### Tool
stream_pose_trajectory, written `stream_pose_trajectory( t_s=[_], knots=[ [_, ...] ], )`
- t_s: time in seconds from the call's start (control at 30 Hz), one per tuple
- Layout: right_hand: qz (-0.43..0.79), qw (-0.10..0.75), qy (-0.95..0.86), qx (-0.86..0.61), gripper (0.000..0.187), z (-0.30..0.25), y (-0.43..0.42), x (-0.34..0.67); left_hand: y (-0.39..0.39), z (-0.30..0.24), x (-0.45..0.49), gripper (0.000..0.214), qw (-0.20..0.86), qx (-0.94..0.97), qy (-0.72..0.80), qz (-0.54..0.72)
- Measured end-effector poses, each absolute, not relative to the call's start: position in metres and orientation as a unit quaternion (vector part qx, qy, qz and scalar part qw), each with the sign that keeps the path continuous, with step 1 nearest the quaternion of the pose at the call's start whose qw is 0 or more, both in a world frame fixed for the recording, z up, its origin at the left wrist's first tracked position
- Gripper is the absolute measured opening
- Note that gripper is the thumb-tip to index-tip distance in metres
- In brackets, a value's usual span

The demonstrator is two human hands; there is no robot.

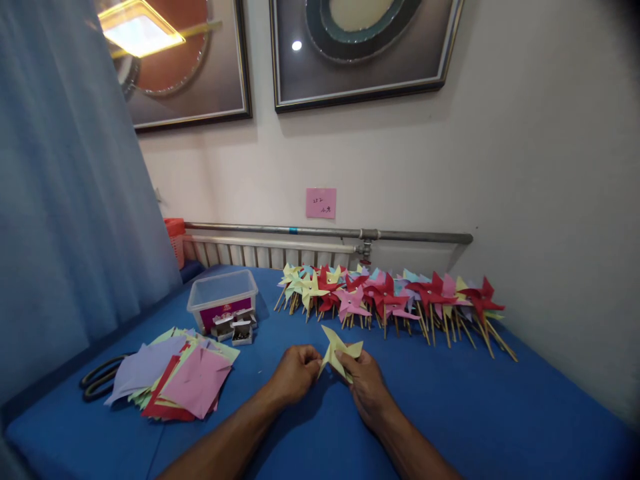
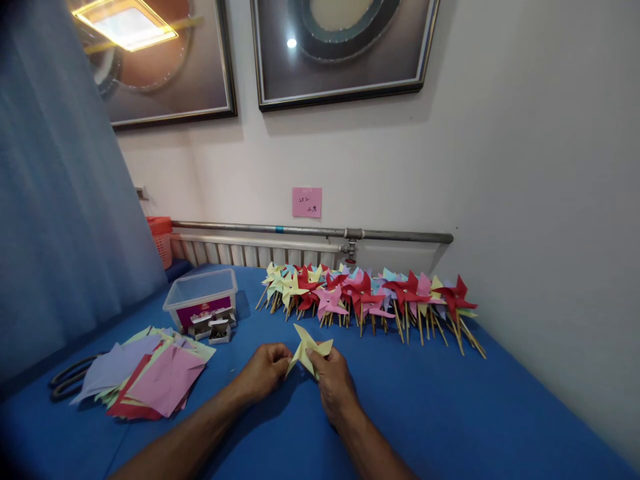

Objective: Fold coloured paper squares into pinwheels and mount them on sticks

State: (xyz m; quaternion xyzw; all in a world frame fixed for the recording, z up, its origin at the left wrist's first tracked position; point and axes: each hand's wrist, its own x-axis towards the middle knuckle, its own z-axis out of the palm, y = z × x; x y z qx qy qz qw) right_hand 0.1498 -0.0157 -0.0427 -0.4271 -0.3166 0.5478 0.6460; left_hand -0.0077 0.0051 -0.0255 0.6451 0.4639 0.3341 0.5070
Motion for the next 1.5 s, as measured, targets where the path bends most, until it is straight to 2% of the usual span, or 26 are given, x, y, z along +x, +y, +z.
stream_pose_trajectory(
  t_s=[0.9, 1.2, 1.5],
  knots=[
    [0.540, 0.651, -0.308, -0.436, 0.043, -0.046, -0.013, 0.150, 0.003, -0.027, -0.008, 0.012, 0.461, 0.674, 0.468, 0.337],
    [0.523, 0.652, -0.315, -0.449, 0.041, -0.051, -0.009, 0.151, -0.006, -0.015, -0.004, 0.015, 0.370, 0.708, 0.494, 0.344],
    [0.505, 0.655, -0.327, -0.457, 0.040, -0.050, -0.011, 0.151, -0.010, -0.015, -0.001, 0.016, 0.359, 0.710, 0.496, 0.348]
  ],
)
